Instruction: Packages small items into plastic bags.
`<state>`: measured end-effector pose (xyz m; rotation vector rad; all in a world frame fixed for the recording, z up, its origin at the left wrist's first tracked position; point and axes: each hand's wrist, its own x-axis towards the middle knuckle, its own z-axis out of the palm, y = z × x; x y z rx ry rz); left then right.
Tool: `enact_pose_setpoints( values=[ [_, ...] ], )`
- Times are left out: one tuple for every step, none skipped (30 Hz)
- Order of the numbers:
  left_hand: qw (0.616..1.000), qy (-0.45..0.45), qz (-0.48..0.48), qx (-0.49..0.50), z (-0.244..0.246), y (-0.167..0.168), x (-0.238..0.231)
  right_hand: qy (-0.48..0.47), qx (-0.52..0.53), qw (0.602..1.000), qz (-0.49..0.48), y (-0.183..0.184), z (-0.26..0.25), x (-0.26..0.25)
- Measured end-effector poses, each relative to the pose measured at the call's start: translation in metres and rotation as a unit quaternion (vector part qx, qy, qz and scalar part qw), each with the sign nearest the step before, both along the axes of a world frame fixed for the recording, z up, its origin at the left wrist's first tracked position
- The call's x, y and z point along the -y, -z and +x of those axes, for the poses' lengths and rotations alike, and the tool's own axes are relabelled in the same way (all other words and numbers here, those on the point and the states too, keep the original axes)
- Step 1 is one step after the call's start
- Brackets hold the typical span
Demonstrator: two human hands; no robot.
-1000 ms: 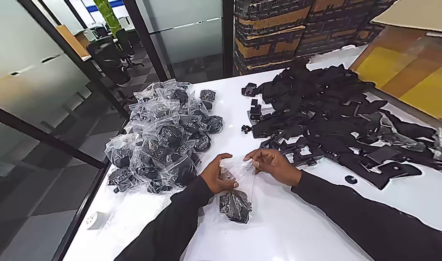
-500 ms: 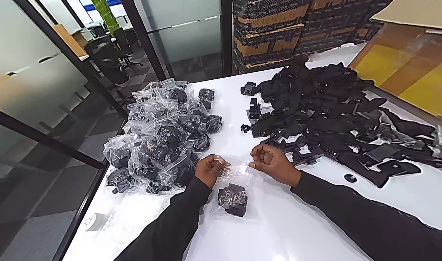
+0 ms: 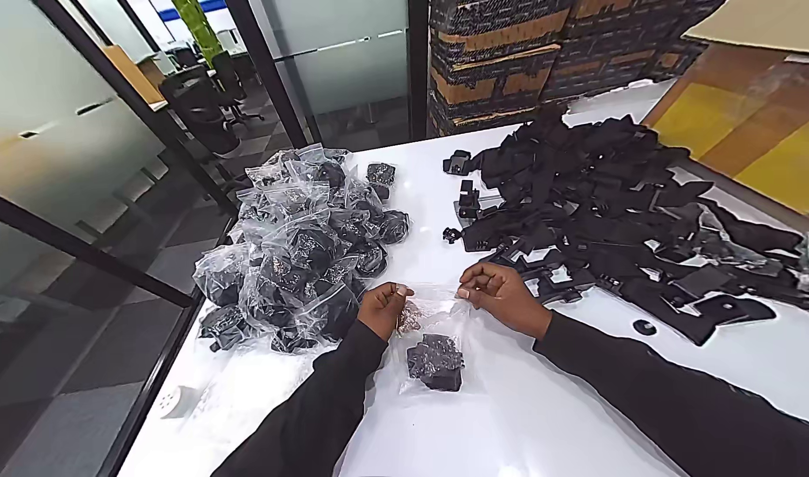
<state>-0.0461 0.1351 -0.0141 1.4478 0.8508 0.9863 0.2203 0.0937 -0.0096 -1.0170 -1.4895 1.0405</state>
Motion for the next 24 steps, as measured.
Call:
enact_pose_setpoints(
  values=[
    [1.0, -0.005, 0.006, 0.002, 0.0, 0.002, -0.001, -0.014, -0.006, 1.0, -0.002, 0.001, 0.0, 0.0],
    [1.0, -0.01, 0.007, 0.005, 0.0, 0.003, 0.0, -0.025, -0.011, 1.0, -0.005, 0.001, -0.001, 0.0],
    [1.0, -0.015, 0.008, 0.01, 0.002, 0.003, 0.001, -0.031, -0.011, 0.999, -0.01, 0.0, -0.001, 0.001],
    [1.0, -0.017, 0.007, 0.013, 0.003, 0.003, 0.001, -0.031, -0.01, 0.999, -0.015, -0.001, -0.003, 0.003],
    [1.0, -0.018, 0.003, 0.014, 0.003, 0.002, 0.002, -0.027, -0.008, 0.999, -0.018, -0.002, -0.005, 0.005],
    [1.0, -0.018, -0.007, 0.014, 0.004, 0.001, 0.003, -0.021, -0.006, 1.0, -0.018, -0.003, -0.007, 0.006],
    [1.0, -0.017, -0.01, 0.015, 0.004, 0.0, 0.003, -0.015, -0.006, 1.0, -0.018, -0.003, -0.009, 0.006],
    [1.0, -0.015, -0.009, 0.015, 0.003, 0.0, 0.003, -0.01, -0.009, 1.0, -0.019, -0.002, -0.01, 0.006],
    [1.0, -0.012, -0.01, 0.017, 0.003, -0.001, 0.004, -0.005, -0.015, 1.0, -0.022, -0.003, -0.012, 0.006],
    [1.0, -0.007, -0.02, 0.023, 0.003, -0.005, 0.006, -0.002, -0.023, 0.999, -0.03, -0.004, -0.012, 0.007],
    [0.999, -0.002, -0.034, 0.028, 0.003, -0.008, 0.008, 0.0, -0.028, 0.999, -0.04, -0.005, -0.012, 0.007],
    [0.999, 0.001, -0.042, 0.029, 0.003, -0.011, 0.01, 0.007, -0.027, 0.999, -0.045, -0.006, -0.013, 0.008],
    [0.999, 0.004, -0.046, 0.027, 0.003, -0.013, 0.011, 0.016, -0.017, 0.999, -0.041, -0.006, -0.014, 0.009],
    [0.998, 0.008, -0.05, 0.029, 0.003, -0.014, 0.012, 0.026, 0.006, 0.999, -0.03, -0.006, -0.014, 0.01],
    [0.998, 0.011, -0.049, 0.031, 0.002, -0.013, 0.012, 0.036, 0.039, 0.998, -0.013, -0.007, -0.015, 0.01],
    [0.998, 0.015, -0.043, 0.032, 0.001, -0.012, 0.011, 0.039, 0.072, 0.997, 0.004, -0.008, -0.016, 0.008],
    [0.999, 0.019, -0.031, 0.027, 0.0, -0.011, 0.01, 0.033, 0.097, 0.995, 0.009, -0.011, -0.017, 0.006],
    [0.999, 0.027, -0.018, 0.018, -0.001, -0.008, 0.009, 0.017, 0.113, 0.993, 0.001, -0.015, -0.018, 0.003],
    [0.999, 0.035, -0.003, 0.007, -0.001, -0.006, 0.008, -0.01, 0.119, 0.993, -0.013, -0.019, -0.021, -0.001],
    [0.999, 0.046, 0.007, 0.001, -0.002, -0.005, 0.007, -0.046, 0.121, 0.991, -0.032, -0.023, -0.024, -0.005],
    [0.998, 0.053, 0.017, -0.002, -0.002, -0.003, 0.007, -0.086, 0.128, 0.986, -0.057, -0.027, -0.028, -0.007],
    [0.998, 0.057, 0.027, -0.003, -0.002, -0.002, 0.006, -0.129, 0.138, 0.978, -0.085, -0.031, -0.031, -0.01],
    [0.998, 0.061, 0.035, -0.008, -0.002, -0.002, 0.006, -0.168, 0.14, 0.969, -0.114, -0.031, -0.033, -0.013],
    [0.997, 0.063, 0.038, -0.012, -0.004, -0.002, 0.006, -0.189, 0.132, 0.964, -0.135, -0.029, -0.034, -0.016]
  ],
)
